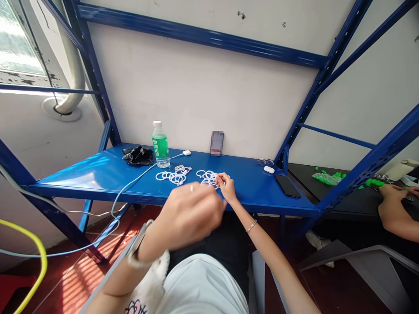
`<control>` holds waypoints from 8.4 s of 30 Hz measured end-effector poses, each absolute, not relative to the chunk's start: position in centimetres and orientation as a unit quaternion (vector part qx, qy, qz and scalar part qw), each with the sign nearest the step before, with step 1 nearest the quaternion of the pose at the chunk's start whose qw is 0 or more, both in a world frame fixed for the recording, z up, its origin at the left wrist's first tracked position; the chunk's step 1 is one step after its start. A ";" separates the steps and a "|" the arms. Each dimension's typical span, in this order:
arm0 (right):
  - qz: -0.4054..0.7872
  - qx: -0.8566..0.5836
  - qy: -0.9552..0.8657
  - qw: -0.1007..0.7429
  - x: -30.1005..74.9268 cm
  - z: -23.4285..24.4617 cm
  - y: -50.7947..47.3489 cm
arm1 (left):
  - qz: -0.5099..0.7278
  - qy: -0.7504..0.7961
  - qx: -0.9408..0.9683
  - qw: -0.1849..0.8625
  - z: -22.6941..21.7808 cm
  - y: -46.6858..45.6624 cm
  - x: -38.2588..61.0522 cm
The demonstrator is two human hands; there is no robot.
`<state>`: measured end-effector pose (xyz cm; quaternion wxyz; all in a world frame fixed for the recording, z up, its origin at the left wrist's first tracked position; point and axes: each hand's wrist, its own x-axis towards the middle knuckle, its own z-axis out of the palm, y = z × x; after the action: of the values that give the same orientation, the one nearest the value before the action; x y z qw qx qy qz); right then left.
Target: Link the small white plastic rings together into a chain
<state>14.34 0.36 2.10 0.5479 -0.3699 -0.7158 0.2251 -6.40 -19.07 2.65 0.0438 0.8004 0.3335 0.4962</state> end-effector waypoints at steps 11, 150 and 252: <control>0.184 -0.364 -0.745 0.528 14.3 1.5 0.7 | 0.346 0.388 0.853 0.038 5.8 -1.5 -4.9; 0.005 -0.524 -0.713 0.466 14.4 1.1 0.9 | 0.223 0.483 0.847 0.009 4.9 4.0 -15.4; 0.055 -0.360 -0.835 0.412 14.0 1.9 -1.1 | 0.345 0.360 0.862 0.091 5.6 0.0 -6.1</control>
<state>14.00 -1.06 1.94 0.4115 -0.3602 -0.8354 0.0554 -6.10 -0.02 5.65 0.0911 0.8620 0.3596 0.3455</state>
